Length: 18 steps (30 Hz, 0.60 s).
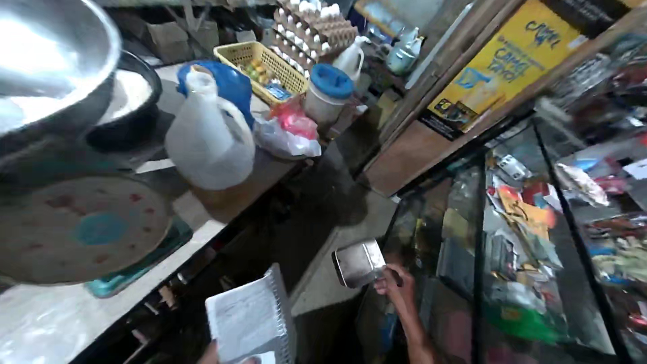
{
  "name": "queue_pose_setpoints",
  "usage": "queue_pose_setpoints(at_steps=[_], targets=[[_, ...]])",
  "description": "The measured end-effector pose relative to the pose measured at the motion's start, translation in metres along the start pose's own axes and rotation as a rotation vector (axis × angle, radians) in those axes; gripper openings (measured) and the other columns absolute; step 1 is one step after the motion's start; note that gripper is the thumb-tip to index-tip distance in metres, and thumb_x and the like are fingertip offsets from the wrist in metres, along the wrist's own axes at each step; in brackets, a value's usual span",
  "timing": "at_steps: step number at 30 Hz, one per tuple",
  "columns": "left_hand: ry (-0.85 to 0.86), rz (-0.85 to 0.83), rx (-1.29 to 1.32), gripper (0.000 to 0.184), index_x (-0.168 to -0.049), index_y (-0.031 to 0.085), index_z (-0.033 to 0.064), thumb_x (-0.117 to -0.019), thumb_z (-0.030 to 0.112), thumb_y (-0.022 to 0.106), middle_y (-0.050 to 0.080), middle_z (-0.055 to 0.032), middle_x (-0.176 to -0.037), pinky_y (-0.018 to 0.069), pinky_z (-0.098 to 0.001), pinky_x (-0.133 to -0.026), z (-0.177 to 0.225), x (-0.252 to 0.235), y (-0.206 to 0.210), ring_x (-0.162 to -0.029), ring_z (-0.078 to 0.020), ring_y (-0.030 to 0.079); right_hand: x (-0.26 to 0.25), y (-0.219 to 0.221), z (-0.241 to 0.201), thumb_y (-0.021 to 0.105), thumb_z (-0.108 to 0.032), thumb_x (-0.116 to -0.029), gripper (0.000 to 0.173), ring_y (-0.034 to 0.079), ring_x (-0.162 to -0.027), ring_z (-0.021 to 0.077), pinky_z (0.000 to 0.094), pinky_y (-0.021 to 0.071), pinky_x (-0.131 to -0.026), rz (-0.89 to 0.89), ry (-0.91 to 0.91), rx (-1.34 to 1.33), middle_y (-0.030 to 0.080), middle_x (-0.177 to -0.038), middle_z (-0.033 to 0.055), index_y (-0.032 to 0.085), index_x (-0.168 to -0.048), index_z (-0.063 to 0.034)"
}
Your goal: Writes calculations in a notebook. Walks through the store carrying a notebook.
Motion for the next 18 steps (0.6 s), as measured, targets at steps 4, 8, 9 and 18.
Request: queue_pose_setpoints(at_steps=[4,8,9,18], targets=[[-0.02,-0.126,0.052,0.024,-0.126,0.067,0.0302,-0.1016,0.032,0.063,0.069,0.0243,-0.117,0.0549,-0.0181,-0.094,-0.013,-0.069,0.068,-0.106,0.0091,0.064,-0.045,-0.017,0.012,0.053,-0.002,-0.1033,0.022,0.072,-0.063,0.0229,0.0365,0.0627,-0.058,0.087,0.084,-0.122,0.07,-0.087,0.0211,0.06,-0.119,0.0119],[-0.003,-0.211,0.094,0.026,-0.127,0.067,0.028,-0.1023,0.032,0.062,0.069,0.0213,-0.12,0.0546,-0.0211,-0.097,-0.038,-0.124,0.127,-0.11,0.007,0.063,-0.093,-0.028,0.011,0.053,-0.002,-0.1033,0.021,0.071,-0.062,0.0226,0.0362,0.0628,-0.058,0.11,0.118,-0.129,0.07,-0.084,0.0211,0.061,-0.118,0.0122],[-0.005,-0.23,0.105,0.026,-0.128,0.067,0.0276,-0.1024,0.031,0.062,0.069,0.0209,-0.12,0.0546,-0.0214,-0.097,-0.043,-0.14,0.141,-0.11,0.007,0.063,-0.111,-0.033,0.008,0.053,-0.002,-0.1037,0.022,0.071,-0.062,0.0225,0.0361,0.0624,-0.059,0.111,0.111,-0.125,0.069,-0.084,0.0214,0.06,-0.118,0.0126],[0.12,-0.386,0.094,0.035,-0.132,0.064,0.0236,-0.1025,0.04,0.06,0.069,0.0138,-0.123,0.0557,-0.021,-0.096,-0.086,-0.311,0.248,-0.111,0.0027,0.064,-0.295,-0.079,-0.012,0.05,-0.003,-0.1019,0.027,0.07,-0.059,0.0166,0.032,0.0625,-0.055,0.271,-0.021,-0.146,0.069,-0.082,0.02,0.059,-0.116,0.0186]])
Point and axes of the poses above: each hand's wrist, its own x-axis away from the middle knuckle, its own y-axis out of the palm, z = x × y, the point moved 1 cm from there along -x, towards the middle knuckle
